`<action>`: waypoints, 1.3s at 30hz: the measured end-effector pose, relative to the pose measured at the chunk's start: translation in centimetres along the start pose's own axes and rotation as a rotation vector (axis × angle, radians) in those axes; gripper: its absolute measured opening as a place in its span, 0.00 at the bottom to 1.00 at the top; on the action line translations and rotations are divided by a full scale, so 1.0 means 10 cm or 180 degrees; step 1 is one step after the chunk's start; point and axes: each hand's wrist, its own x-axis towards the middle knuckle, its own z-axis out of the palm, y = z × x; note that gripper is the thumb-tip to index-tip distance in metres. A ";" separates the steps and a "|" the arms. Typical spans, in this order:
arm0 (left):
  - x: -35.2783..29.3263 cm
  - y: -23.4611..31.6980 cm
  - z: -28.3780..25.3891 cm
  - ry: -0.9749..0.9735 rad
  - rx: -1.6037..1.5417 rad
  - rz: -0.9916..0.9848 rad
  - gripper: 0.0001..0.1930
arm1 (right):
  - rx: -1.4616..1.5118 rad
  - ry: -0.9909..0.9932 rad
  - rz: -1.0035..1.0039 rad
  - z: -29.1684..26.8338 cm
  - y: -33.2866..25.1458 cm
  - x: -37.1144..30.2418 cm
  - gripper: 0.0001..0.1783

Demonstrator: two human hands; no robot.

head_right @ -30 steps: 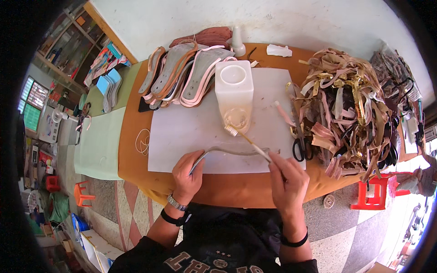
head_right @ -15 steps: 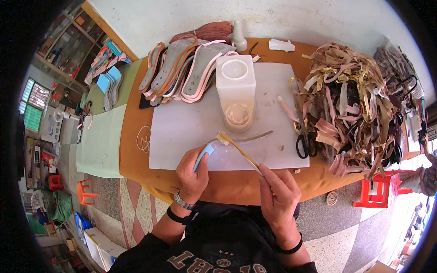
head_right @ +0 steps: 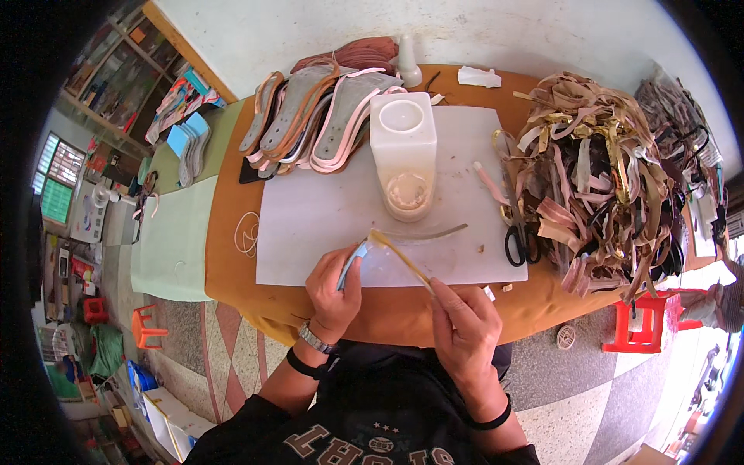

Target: Applying glue to shoe components and assembling them to form soles.

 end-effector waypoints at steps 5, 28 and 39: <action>0.00 -0.01 0.00 -0.0048 0.0072 0.0040 0.09 | -0.0338 0.0218 0.0139 -0.08 0.04 -0.02 0.16; 0.01 -0.01 0.03 0.0014 0.0097 0.0075 0.08 | -0.0580 0.0305 0.0004 -0.19 0.09 -0.09 0.17; 0.00 0.00 0.04 -0.0018 0.0169 0.0072 0.08 | -0.0653 0.0396 0.0270 -0.38 0.20 -0.11 0.16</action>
